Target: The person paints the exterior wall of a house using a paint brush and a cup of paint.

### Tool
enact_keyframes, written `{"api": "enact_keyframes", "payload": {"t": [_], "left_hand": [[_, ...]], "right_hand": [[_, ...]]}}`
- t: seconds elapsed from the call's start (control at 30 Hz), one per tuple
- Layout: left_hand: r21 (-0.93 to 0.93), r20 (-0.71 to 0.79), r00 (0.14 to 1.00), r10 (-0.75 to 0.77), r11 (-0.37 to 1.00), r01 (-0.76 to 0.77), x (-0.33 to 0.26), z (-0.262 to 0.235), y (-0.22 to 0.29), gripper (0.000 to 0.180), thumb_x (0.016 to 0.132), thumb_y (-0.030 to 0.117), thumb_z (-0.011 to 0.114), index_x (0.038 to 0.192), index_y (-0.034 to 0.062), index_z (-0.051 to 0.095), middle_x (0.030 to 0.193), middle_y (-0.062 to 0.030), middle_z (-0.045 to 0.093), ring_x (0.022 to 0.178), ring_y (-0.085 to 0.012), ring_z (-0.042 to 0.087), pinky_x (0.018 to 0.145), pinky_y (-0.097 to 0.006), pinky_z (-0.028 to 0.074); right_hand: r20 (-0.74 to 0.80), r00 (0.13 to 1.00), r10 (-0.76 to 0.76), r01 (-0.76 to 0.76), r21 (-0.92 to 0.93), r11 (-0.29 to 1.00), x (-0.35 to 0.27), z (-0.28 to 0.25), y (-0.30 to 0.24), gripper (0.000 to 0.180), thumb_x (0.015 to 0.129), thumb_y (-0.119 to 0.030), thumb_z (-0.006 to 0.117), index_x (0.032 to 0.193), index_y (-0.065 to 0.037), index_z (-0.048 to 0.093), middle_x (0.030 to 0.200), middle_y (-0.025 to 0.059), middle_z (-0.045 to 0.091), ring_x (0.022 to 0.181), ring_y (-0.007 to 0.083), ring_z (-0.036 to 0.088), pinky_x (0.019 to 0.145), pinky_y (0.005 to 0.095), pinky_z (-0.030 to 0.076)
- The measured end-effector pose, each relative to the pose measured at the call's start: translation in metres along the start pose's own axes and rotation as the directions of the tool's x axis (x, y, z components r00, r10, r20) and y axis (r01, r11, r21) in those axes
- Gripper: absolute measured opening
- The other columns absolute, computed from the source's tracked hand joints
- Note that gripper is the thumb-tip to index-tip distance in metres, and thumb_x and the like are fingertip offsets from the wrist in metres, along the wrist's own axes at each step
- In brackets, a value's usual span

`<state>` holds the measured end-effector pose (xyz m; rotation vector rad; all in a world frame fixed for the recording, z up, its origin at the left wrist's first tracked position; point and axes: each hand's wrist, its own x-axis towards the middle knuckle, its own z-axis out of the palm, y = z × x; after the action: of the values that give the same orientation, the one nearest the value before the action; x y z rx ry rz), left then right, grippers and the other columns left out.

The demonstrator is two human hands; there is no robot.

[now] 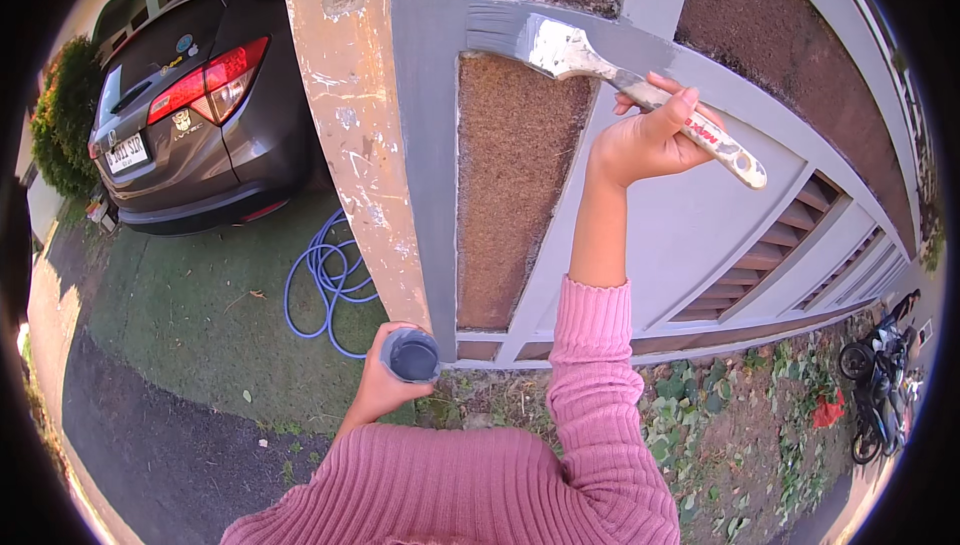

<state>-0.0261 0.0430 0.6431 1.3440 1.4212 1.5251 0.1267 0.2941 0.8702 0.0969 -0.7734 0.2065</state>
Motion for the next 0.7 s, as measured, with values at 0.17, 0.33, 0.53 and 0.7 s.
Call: {"api": "enact_keyframes", "payload": {"t": [0.17, 0.33, 0.53, 0.7], "left_hand": [[0.036, -0.034, 0.999, -0.008, 0.999, 0.009, -0.006, -0.01, 0.001, 0.071, 0.05, 0.002, 0.078, 0.112, 0.0074, 0.044, 0.096, -0.0069, 0.06, 0.092, -0.0166, 0.058, 0.083, -0.029, 0.045], [0.026, -0.056, 0.998, -0.023, 0.999, 0.024, -0.007, -0.013, 0.002, 0.069, 0.05, 0.002, 0.078, 0.111, 0.0075, 0.045, 0.096, -0.0067, 0.06, 0.092, -0.0169, 0.059, 0.083, -0.03, 0.045], [0.056, -0.055, 0.998, 0.02, 0.998, -0.017, -0.007, -0.014, 0.0, 0.069, 0.049, 0.002, 0.077, 0.111, 0.0072, 0.045, 0.096, -0.0071, 0.059, 0.092, -0.0169, 0.058, 0.083, -0.03, 0.045], [0.044, -0.064, 0.998, 0.006, 0.999, -0.003, -0.012, -0.018, -0.002, 0.068, 0.049, 0.002, 0.076, 0.11, 0.006, 0.045, 0.096, -0.0072, 0.059, 0.092, -0.0169, 0.058, 0.083, -0.03, 0.045]], "right_hand": [[-0.142, 0.986, -0.082, 0.059, -0.165, 0.985, 0.021, -0.03, 0.0, 0.021, 0.09, -0.018, 0.049, 0.088, -0.008, 0.03, 0.07, 0.0129, 0.058, 0.041, 0.0134, 0.052, 0.032, 0.0192, 0.04], [-0.191, 0.981, -0.026, 0.007, -0.099, 0.995, 0.014, -0.026, -0.015, 0.025, 0.09, -0.022, 0.051, 0.091, -0.009, 0.03, 0.068, 0.0124, 0.058, 0.042, 0.0128, 0.053, 0.031, 0.0202, 0.039], [-0.081, 0.995, 0.058, -0.06, -0.023, 0.998, -0.007, 0.006, 0.001, 0.021, 0.09, -0.017, 0.049, 0.089, -0.01, 0.03, 0.07, 0.0132, 0.058, 0.041, 0.0136, 0.051, 0.032, 0.0212, 0.041], [-0.184, 0.983, 0.021, -0.04, -0.101, 0.994, 0.008, -0.024, 0.008, 0.024, 0.089, -0.02, 0.051, 0.091, -0.009, 0.03, 0.069, 0.0152, 0.058, 0.039, 0.0131, 0.049, 0.03, 0.02, 0.037]]}}
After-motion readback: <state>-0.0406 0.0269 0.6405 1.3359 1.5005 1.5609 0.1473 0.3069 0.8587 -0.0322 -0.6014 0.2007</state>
